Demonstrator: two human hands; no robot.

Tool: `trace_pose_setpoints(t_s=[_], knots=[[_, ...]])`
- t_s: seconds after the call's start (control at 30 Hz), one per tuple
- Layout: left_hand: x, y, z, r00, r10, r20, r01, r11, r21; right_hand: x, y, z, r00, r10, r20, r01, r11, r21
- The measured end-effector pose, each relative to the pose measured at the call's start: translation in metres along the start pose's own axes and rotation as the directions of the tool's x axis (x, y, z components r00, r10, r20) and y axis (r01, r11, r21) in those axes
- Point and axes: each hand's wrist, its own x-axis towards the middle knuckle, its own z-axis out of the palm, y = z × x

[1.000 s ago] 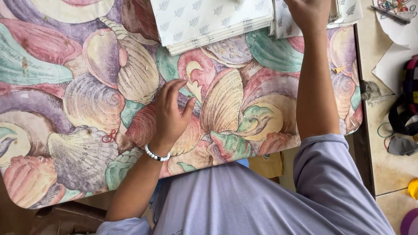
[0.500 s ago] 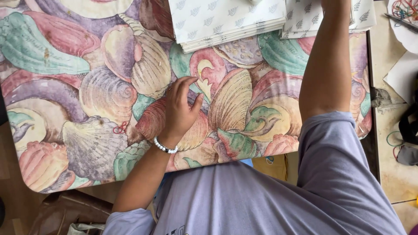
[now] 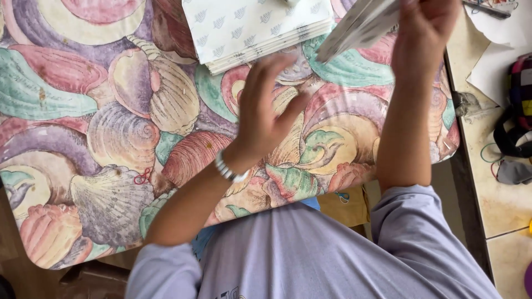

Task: Folding patterned paper sheets into small pouches or envelopes on a table.

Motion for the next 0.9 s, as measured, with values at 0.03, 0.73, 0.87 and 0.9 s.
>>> trace_pose_setpoints(t_s=[0.03,0.73,0.87,0.9], knots=[[0.013,-0.01,0.02,0.998,0.017,-0.067,-0.016,1.0,0.008,-0.012,0.001,0.007,0.998,0.034,0.046,-0.038,0.995,0.089],[0.039,-0.007,0.049,0.948,-0.253,-0.194,0.211,0.954,-0.215,-0.038,-0.02,0.041,0.885,0.366,0.288,-0.313,0.925,-0.214],[0.032,0.007,0.02,0.97,-0.243,-0.02,0.235,0.952,-0.197,-0.013,-0.055,0.048,0.733,0.576,0.361,-0.514,0.817,-0.26],[0.029,0.007,0.019,0.969,-0.244,-0.024,0.235,0.953,-0.193,-0.012,-0.061,0.055,0.732,0.575,0.365,-0.513,0.818,-0.258]])
